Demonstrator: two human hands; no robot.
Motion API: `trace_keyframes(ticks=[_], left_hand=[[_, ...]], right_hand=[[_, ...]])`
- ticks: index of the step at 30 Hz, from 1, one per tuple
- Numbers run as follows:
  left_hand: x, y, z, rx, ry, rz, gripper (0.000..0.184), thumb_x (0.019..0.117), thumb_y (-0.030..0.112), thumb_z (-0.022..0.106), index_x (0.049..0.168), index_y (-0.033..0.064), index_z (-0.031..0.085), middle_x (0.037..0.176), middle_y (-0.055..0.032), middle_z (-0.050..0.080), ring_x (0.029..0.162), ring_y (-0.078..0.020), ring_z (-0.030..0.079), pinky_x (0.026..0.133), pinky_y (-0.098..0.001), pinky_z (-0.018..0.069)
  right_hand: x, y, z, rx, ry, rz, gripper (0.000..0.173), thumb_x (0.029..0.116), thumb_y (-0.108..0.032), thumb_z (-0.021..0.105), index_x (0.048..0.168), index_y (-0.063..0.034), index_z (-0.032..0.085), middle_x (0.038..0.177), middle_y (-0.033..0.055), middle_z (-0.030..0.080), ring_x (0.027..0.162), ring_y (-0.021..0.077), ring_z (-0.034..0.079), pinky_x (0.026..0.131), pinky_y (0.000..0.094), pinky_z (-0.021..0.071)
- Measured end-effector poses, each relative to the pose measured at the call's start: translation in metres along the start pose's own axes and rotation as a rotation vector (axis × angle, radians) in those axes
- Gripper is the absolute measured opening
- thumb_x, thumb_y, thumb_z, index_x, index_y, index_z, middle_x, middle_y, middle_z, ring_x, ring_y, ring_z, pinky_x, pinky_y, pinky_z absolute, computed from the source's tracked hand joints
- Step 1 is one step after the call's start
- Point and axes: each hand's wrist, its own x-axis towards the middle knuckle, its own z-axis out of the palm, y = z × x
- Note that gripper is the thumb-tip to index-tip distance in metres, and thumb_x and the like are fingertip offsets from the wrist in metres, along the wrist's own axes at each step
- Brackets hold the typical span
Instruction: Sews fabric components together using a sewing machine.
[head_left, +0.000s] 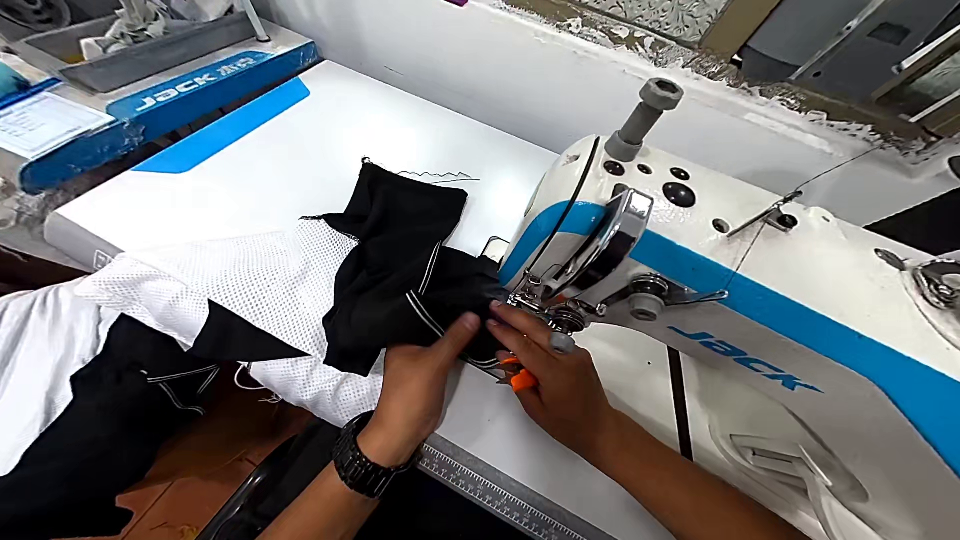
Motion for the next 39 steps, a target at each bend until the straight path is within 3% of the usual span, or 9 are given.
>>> trace_keyframes(ticks=[6,10,15,19,26,28,31,35,39], left_hand=[[-0.004,-0.009,0.001,0.108,0.064,0.098,0.032,0.0832,-0.007,0.075,0.113,0.0056,0.072,0.109,-0.0124,0.074,0.101,-0.0224,0.072,0.089,-0.0423,0.0612],[-0.003,-0.005,0.004,0.09,0.073,0.061,0.029,0.0867,-0.003,0.074,0.114,0.0051,0.071,0.11,-0.0121,0.074,0.102,-0.0223,0.072,0.09,-0.043,0.0609],[0.0,-0.004,0.014,0.017,0.106,0.037,0.034,0.0889,0.007,0.077,0.122,0.0062,0.067,0.114,-0.0117,0.072,0.105,-0.0229,0.071,0.092,-0.0447,0.0601],[0.002,0.002,0.015,-0.091,0.172,-0.053,0.032,0.097,0.014,0.07,0.128,0.0069,0.063,0.119,-0.0132,0.071,0.108,-0.0249,0.071,0.094,-0.0478,0.0589],[0.007,0.007,0.015,-0.132,0.21,-0.163,0.036,0.1013,0.024,0.064,0.133,0.0075,0.06,0.122,-0.0133,0.07,0.111,-0.0253,0.07,0.094,-0.0478,0.0591],[0.007,0.005,0.015,-0.134,0.197,-0.149,0.035,0.1014,0.023,0.063,0.132,0.0068,0.06,0.122,-0.0142,0.07,0.11,-0.0261,0.07,0.094,-0.0485,0.0592],[0.007,0.003,0.016,-0.125,0.19,-0.135,0.031,0.1027,0.022,0.061,0.13,0.0063,0.061,0.118,-0.014,0.071,0.107,-0.0254,0.071,0.092,-0.0471,0.0603],[0.008,0.001,0.012,-0.097,0.165,-0.121,0.031,0.1029,0.023,0.061,0.13,0.0081,0.06,0.118,-0.0124,0.071,0.106,-0.0231,0.071,0.091,-0.0445,0.0605],[0.006,0.001,0.013,-0.085,0.174,-0.11,0.028,0.1016,0.022,0.063,0.126,0.0078,0.063,0.115,-0.0118,0.072,0.103,-0.0222,0.072,0.089,-0.0432,0.0613]], right_hand=[[-0.002,0.0,0.0,0.011,-0.064,-0.014,0.036,0.0934,-0.013,0.058,0.127,-0.0138,0.069,0.149,0.0036,0.058,0.116,0.0145,0.068,0.084,0.0326,0.0594],[-0.002,-0.002,-0.001,0.009,-0.06,0.011,0.029,0.0917,-0.012,0.058,0.118,-0.0129,0.07,0.15,0.0039,0.057,0.097,0.0147,0.071,0.07,0.0324,0.0582],[0.0,-0.004,-0.001,-0.016,-0.106,-0.017,0.022,0.0893,-0.008,0.06,0.11,-0.0118,0.068,0.152,0.0057,0.054,0.106,0.0164,0.071,0.074,0.0333,0.0599],[-0.002,-0.003,-0.002,-0.027,-0.137,-0.023,0.022,0.0876,-0.007,0.063,0.107,-0.0136,0.069,0.158,0.0057,0.048,0.084,0.0162,0.07,0.057,0.0324,0.0552],[-0.005,0.002,-0.004,0.082,-0.029,0.05,0.024,0.0969,-0.013,0.053,0.116,-0.0126,0.067,0.144,0.0059,0.061,0.108,0.0154,0.069,0.082,0.0324,0.059],[-0.005,-0.002,-0.007,0.207,0.029,0.089,0.023,0.1015,-0.018,0.052,0.12,-0.0121,0.065,0.128,0.0024,0.067,0.109,0.01,0.067,0.087,0.028,0.0584],[-0.007,-0.015,-0.013,0.64,-0.059,0.283,0.031,0.1086,-0.036,0.047,0.123,-0.012,0.061,0.091,-0.0016,0.064,0.073,0.0022,0.058,0.063,0.0199,0.0517],[-0.005,-0.015,-0.016,1.477,-0.378,0.634,0.057,0.1021,-0.062,0.044,0.135,-0.0165,0.054,0.1,0.0033,0.06,0.079,0.0116,0.064,0.065,0.0258,0.0582],[0.004,-0.007,-0.014,1.625,-0.481,0.704,0.041,0.1081,-0.046,0.037,0.129,-0.0148,0.055,0.097,0.0058,0.065,0.088,0.0194,0.071,0.078,0.038,0.0641]])
